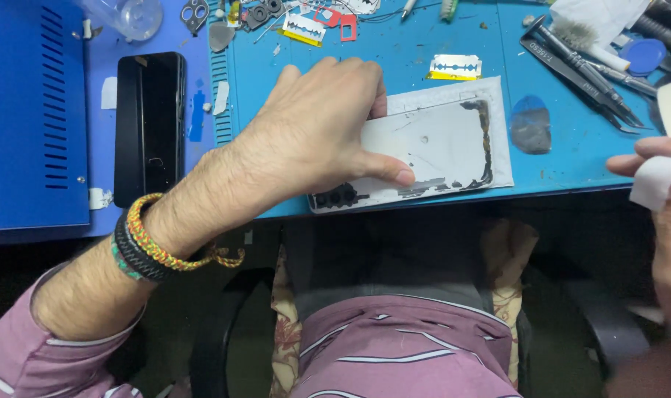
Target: Applying adhesive tape to a mobile phone back cover and cleaning the device
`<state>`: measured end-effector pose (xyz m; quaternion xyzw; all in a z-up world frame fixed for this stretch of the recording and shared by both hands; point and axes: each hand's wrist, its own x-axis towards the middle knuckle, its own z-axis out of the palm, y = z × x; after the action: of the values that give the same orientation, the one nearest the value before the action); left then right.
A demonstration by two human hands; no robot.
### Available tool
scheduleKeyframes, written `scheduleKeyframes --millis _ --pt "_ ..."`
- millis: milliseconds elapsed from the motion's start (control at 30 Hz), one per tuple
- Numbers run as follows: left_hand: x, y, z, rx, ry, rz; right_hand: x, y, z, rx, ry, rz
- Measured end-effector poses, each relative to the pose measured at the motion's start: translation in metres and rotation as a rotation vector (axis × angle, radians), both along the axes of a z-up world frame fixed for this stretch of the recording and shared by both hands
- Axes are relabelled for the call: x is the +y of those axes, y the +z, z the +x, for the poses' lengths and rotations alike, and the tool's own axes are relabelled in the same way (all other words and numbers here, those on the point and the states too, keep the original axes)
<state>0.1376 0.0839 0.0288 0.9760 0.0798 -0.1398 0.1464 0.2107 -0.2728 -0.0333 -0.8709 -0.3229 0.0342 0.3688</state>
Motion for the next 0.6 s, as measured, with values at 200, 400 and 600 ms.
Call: scheduleKeyframes --millis 200,400,600 --pt "0.001 -0.009 -0.01 -0.165 0.001 -0.087 0.066 0.039 -0.023 0.161 -0.209 0.085" --pt "0.002 -0.015 -0.017 -0.358 -0.033 -0.193 0.117 0.071 0.006 -0.187 0.293 0.081" --pt "-0.002 -0.016 -0.024 -0.487 -0.024 -0.255 0.149 0.083 0.026 -0.276 0.478 -0.13"
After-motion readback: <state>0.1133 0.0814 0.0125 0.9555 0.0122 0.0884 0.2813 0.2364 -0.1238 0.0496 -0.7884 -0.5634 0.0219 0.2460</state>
